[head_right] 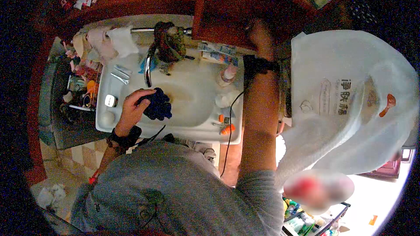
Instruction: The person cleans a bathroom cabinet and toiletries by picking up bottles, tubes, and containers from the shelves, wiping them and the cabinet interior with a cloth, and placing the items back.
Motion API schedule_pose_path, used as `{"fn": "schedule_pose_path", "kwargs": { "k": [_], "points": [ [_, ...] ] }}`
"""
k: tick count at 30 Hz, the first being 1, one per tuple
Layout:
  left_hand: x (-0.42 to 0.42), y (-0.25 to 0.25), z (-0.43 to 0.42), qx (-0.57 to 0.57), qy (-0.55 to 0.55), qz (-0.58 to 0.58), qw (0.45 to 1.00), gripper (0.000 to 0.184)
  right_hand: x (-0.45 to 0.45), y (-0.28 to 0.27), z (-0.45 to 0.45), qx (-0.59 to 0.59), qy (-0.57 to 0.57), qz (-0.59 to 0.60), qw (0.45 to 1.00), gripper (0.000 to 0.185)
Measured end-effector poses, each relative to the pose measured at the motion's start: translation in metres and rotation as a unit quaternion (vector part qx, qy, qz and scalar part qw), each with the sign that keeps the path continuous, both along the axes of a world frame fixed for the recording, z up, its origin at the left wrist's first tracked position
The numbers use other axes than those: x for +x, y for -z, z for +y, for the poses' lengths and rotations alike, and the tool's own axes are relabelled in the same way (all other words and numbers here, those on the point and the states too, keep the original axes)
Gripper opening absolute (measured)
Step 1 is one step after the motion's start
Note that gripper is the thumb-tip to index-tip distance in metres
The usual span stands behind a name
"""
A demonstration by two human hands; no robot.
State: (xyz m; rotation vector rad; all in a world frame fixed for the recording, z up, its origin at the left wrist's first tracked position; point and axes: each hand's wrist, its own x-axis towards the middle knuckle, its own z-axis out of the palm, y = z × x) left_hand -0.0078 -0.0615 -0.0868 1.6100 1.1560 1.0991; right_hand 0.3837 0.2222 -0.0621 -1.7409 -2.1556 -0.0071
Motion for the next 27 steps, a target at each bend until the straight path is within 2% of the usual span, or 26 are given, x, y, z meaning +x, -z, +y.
{"fn": "schedule_pose_path", "kwargs": {
  "k": [2, 5, 7, 9, 11, 14, 17, 20, 27],
  "points": [
    [-0.001, 0.002, 0.000, 0.009, -0.004, 0.013, 1.000, 0.027, 0.022, 0.019, 0.016, 0.075, 0.001, 0.007, 0.997, 0.017],
    [-0.003, 0.003, 0.001, -0.005, 0.000, 0.013, 1.000, 0.027, 0.002, 0.002, 0.002, -0.025, 0.058, -0.022, 0.998, 0.016],
    [-0.001, 0.001, 0.000, -0.013, -0.005, 0.007, 1.000, 0.027, 0.001, -0.005, 0.007, -0.076, 0.111, 0.055, 0.989, 0.017],
    [-0.001, 0.001, -0.001, -0.011, -0.008, 0.008, 1.000, 0.028, 0.002, -0.003, 0.008, -0.094, 0.088, 0.075, 0.989, 0.018],
    [-0.001, 0.005, 0.000, -0.001, -0.009, 0.016, 1.000, 0.028, 0.007, 0.006, 0.008, -0.080, -0.010, 0.036, 0.996, 0.019],
    [0.000, 0.003, 0.000, 0.007, -0.002, 0.016, 1.000, 0.027, 0.002, 0.000, -0.003, -0.014, -0.015, 0.032, 0.999, 0.021],
    [-0.001, 0.001, 0.001, 0.020, 0.004, 0.031, 0.999, 0.028, 0.010, -0.007, 0.001, -0.049, 0.058, -0.069, 0.995, 0.020],
    [0.000, 0.005, 0.001, 0.016, -0.001, 0.017, 1.000, 0.028, 0.017, -0.006, 0.005, -0.150, -0.004, -0.085, 0.985, 0.024],
    [0.001, 0.002, -0.001, -0.014, -0.007, -0.004, 1.000, 0.027, 0.028, 0.031, 0.038, -0.131, 0.031, -0.201, 0.970, 0.032]
  ]
}}
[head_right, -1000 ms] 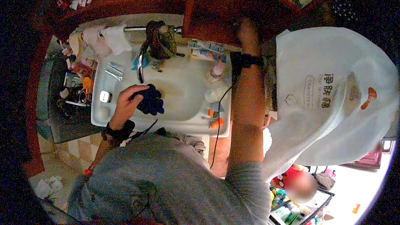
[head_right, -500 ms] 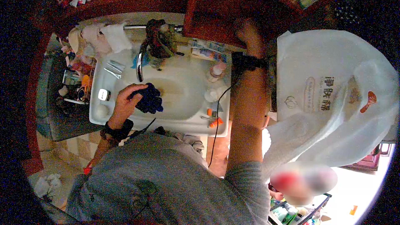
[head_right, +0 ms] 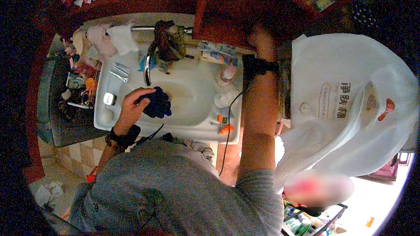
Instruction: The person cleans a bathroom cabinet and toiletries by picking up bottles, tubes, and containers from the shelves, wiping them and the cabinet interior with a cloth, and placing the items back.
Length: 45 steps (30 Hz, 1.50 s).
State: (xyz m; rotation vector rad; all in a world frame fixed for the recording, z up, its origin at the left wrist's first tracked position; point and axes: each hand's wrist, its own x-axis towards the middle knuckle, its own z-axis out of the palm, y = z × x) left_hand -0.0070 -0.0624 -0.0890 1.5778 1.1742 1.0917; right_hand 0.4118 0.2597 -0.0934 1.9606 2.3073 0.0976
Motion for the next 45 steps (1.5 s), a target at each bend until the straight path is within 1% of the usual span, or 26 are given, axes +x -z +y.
{"fn": "schedule_pose_path", "kwargs": {
  "k": [2, 5, 8, 11, 14, 16, 18, 20, 23, 26, 29, 32, 35, 38, 41, 44, 45],
  "points": [
    [-0.001, 0.000, 0.000, -0.006, 0.002, -0.012, 1.000, 0.026, 0.005, 0.009, 0.011, -0.006, 0.005, -0.033, 0.999, 0.034],
    [-0.002, -0.004, -0.001, 0.001, -0.001, 0.002, 1.000, 0.026, 0.010, 0.012, 0.019, -0.025, 0.019, -0.035, 0.999, 0.038],
    [-0.002, -0.003, 0.001, 0.033, -0.004, 0.032, 0.999, 0.026, 0.002, 0.006, 0.017, 0.080, -0.002, 0.096, 0.992, 0.034],
    [-0.001, 0.000, 0.000, 0.015, -0.003, 0.020, 1.000, 0.027, -0.024, -0.020, -0.005, 0.038, -0.007, 0.110, 0.993, 0.028],
    [-0.002, 0.000, 0.000, 0.016, -0.010, 0.023, 1.000, 0.028, -0.021, -0.012, -0.009, 0.094, -0.029, 0.144, 0.985, 0.025],
    [-0.002, 0.002, -0.001, 0.018, -0.017, 0.028, 0.999, 0.029, -0.037, -0.031, -0.022, 0.014, 0.015, 0.138, 0.990, 0.025],
    [-0.002, 0.001, -0.002, 0.001, -0.018, 0.025, 1.000, 0.029, -0.047, -0.035, -0.027, -0.019, 0.023, 0.105, 0.994, 0.024],
    [-0.001, -0.004, -0.002, -0.034, -0.015, 0.012, 0.999, 0.029, -0.047, -0.022, -0.019, -0.009, -0.006, 0.044, 0.999, 0.023],
    [-0.002, 0.001, -0.002, -0.023, -0.012, 0.001, 1.000, 0.029, -0.051, -0.005, -0.009, 0.005, -0.051, -0.050, 0.997, 0.021],
    [-0.002, -0.001, -0.001, 0.006, -0.010, 0.023, 1.000, 0.029, -0.094, -0.041, -0.056, 0.102, -0.110, 0.088, 0.985, 0.023],
    [-0.004, 0.005, -0.001, 0.004, -0.012, 0.024, 1.000, 0.029, -0.107, -0.049, -0.058, 0.126, -0.122, 0.111, 0.978, 0.025],
    [-0.004, -0.001, -0.003, -0.009, -0.014, 0.017, 1.000, 0.028, -0.095, -0.013, -0.024, 0.134, -0.110, 0.077, 0.982, 0.025],
    [-0.007, 0.001, -0.005, -0.008, -0.019, -0.001, 1.000, 0.027, -0.091, -0.002, -0.017, 0.153, -0.141, 0.085, 0.974, 0.024],
    [-0.009, 0.000, -0.005, 0.001, -0.019, 0.010, 1.000, 0.026, -0.112, -0.042, -0.042, 0.054, -0.118, 0.051, 0.990, 0.024],
    [-0.009, 0.001, -0.003, 0.032, -0.014, 0.006, 0.999, 0.026, -0.104, -0.041, -0.038, 0.035, -0.160, 0.000, 0.987, 0.024],
    [-0.010, 0.000, -0.003, 0.014, -0.014, 0.014, 1.000, 0.026, -0.097, -0.027, -0.030, 0.041, -0.161, -0.020, 0.986, 0.024],
    [-0.011, 0.000, -0.004, 0.025, -0.017, 0.020, 0.999, 0.026, -0.092, -0.030, -0.032, 0.041, -0.168, 0.006, 0.985, 0.024]
  ]
}}
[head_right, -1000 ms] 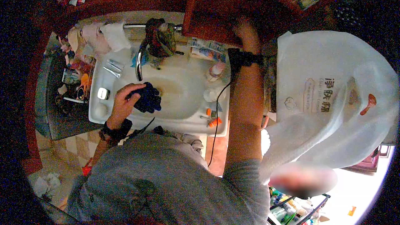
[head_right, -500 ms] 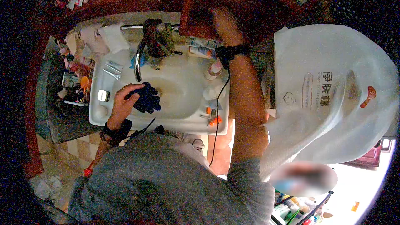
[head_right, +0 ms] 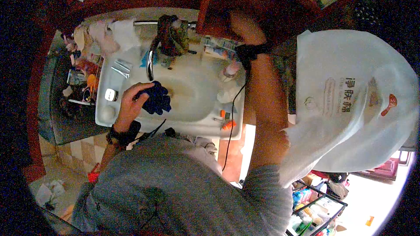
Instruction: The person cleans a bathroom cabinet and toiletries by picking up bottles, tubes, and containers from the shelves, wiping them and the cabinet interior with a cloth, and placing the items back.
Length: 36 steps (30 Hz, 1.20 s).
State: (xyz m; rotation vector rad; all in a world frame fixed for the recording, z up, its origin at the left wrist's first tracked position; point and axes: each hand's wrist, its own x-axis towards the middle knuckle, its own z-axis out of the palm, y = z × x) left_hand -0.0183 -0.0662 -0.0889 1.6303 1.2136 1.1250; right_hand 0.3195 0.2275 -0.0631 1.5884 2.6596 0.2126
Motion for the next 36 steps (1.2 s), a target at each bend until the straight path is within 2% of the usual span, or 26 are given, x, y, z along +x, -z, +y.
{"fn": "schedule_pose_path", "kwargs": {
  "k": [2, 7, 8, 11, 12, 14, 16, 18, 19, 21, 23, 24, 25, 28, 29, 31, 32, 33, 36],
  "points": [
    [-0.001, 0.001, 0.000, 0.022, -0.008, 0.013, 1.000, 0.026, 0.008, -0.018, -0.010, -0.009, -0.018, 0.052, 0.998, 0.024],
    [-0.003, 0.002, 0.000, -0.002, -0.004, 0.003, 1.000, 0.026, -0.021, -0.095, -0.079, -0.050, 0.046, 0.072, 0.995, 0.025],
    [-0.003, 0.003, 0.001, -0.001, 0.000, 0.004, 1.000, 0.026, -0.023, -0.097, -0.085, -0.059, 0.061, 0.077, 0.993, 0.025],
    [-0.003, 0.007, 0.003, 0.015, -0.001, 0.040, 0.999, 0.027, 0.013, -0.071, -0.086, 0.046, -0.100, 0.183, 0.977, 0.024],
    [-0.002, 0.006, 0.002, -0.004, -0.005, 0.012, 1.000, 0.027, 0.006, -0.074, -0.104, 0.031, -0.079, 0.176, 0.981, 0.022],
    [-0.001, 0.006, 0.004, 0.005, -0.001, 0.010, 1.000, 0.027, -0.018, -0.114, -0.153, 0.001, -0.038, 0.156, 0.987, 0.020],
    [-0.001, 0.004, 0.002, -0.014, -0.005, 0.013, 1.000, 0.026, -0.031, -0.133, -0.193, -0.025, -0.063, 0.179, 0.981, 0.018],
    [-0.001, 0.006, 0.004, 0.000, -0.004, 0.002, 1.000, 0.026, -0.031, -0.140, -0.223, -0.020, -0.078, 0.185, 0.980, 0.016],
    [-0.002, 0.009, 0.003, -0.028, -0.001, -0.039, 0.999, 0.026, -0.029, -0.141, -0.235, -0.010, -0.077, 0.178, 0.981, 0.015],
    [-0.005, 0.011, 0.004, -0.013, -0.001, -0.010, 1.000, 0.026, -0.024, -0.141, -0.257, -0.019, -0.069, 0.189, 0.979, 0.015],
    [-0.007, 0.013, 0.005, 0.001, -0.002, 0.009, 1.000, 0.026, -0.016, -0.122, -0.277, -0.057, -0.051, 0.220, 0.972, 0.017],
    [-0.008, 0.015, 0.006, 0.007, -0.003, 0.013, 1.000, 0.026, -0.012, -0.106, -0.282, -0.121, -0.023, 0.213, 0.969, 0.018],
    [-0.008, 0.016, 0.006, 0.011, -0.003, 0.015, 1.000, 0.026, -0.010, -0.081, -0.286, -0.170, -0.008, 0.282, 0.944, 0.018],
    [-0.008, 0.014, 0.006, -0.043, -0.006, -0.023, 0.999, 0.026, 0.016, 0.051, -0.318, -0.289, 0.063, 0.413, 0.862, 0.012],
    [-0.008, 0.015, 0.007, -0.037, -0.004, -0.016, 0.999, 0.026, 0.024, 0.091, -0.336, -0.327, 0.127, 0.410, 0.842, 0.014],
    [-0.009, 0.015, 0.009, -0.023, 0.002, -0.001, 1.000, 0.026, 0.042, 0.175, -0.369, -0.326, 0.193, 0.388, 0.840, 0.012],
    [-0.007, 0.015, 0.007, -0.033, 0.009, -0.002, 0.999, 0.027, 0.047, 0.195, -0.382, -0.274, 0.155, 0.356, 0.880, 0.014],
    [-0.008, 0.015, 0.007, -0.044, 0.015, -0.003, 0.999, 0.028, 0.054, 0.223, -0.391, -0.247, 0.159, 0.337, 0.894, 0.014],
    [-0.006, 0.014, 0.009, -0.051, 0.030, 0.003, 0.998, 0.029, 0.054, 0.246, -0.394, -0.206, 0.200, 0.308, 0.907, 0.017]
  ]
}}
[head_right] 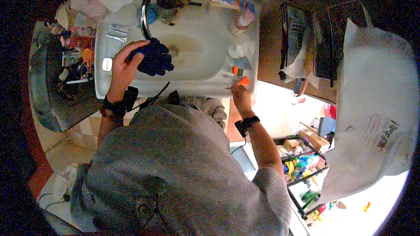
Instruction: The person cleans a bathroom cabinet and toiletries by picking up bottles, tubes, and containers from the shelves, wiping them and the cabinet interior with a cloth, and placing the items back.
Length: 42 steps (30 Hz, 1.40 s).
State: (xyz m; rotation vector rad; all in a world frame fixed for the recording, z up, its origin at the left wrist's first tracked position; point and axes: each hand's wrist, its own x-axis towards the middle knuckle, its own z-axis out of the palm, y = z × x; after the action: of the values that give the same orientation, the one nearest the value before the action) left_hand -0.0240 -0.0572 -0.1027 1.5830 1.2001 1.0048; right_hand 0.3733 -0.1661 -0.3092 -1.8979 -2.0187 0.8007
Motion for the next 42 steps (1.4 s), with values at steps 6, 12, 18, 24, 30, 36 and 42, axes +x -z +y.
{"fn": "schedule_pose_path", "kwargs": {
  "k": [6, 12, 18, 24, 30, 36, 42],
  "points": [
    [0.004, -0.002, 0.000, 0.028, 0.006, -0.006, 1.000, 0.026, -0.005, 0.015, 0.000, -0.023, 0.024, -0.039, 0.999, 0.019],
    [0.005, -0.004, -0.006, -0.002, -0.007, 0.005, 1.000, 0.026, -0.001, 0.027, -0.004, 0.027, 0.023, -0.079, 0.996, 0.017],
    [0.015, -0.014, -0.002, 0.061, 0.031, 0.035, 0.997, 0.025, -0.041, -0.053, 0.036, 0.072, -0.031, 0.015, 0.997, 0.032],
    [0.045, -0.063, 0.014, 0.120, 0.088, -0.007, 0.989, 0.031, -0.136, -0.202, 0.104, 0.070, -0.130, 0.278, 0.949, 0.024],
    [0.047, -0.059, 0.046, 0.073, 0.007, -0.212, 0.974, 0.072, -0.123, -0.274, 0.122, 0.154, -0.095, 0.406, 0.896, 0.020],
    [0.110, 0.009, 0.058, 0.117, 0.162, 0.039, 0.979, 0.100, -0.125, -0.324, 0.149, 0.373, 0.055, 0.434, 0.818, 0.029],
    [0.160, 0.020, 0.064, -0.139, 0.221, -0.326, 0.909, 0.051, -0.087, -0.326, 0.203, 0.430, 0.138, 0.500, 0.739, 0.025]
  ]
}}
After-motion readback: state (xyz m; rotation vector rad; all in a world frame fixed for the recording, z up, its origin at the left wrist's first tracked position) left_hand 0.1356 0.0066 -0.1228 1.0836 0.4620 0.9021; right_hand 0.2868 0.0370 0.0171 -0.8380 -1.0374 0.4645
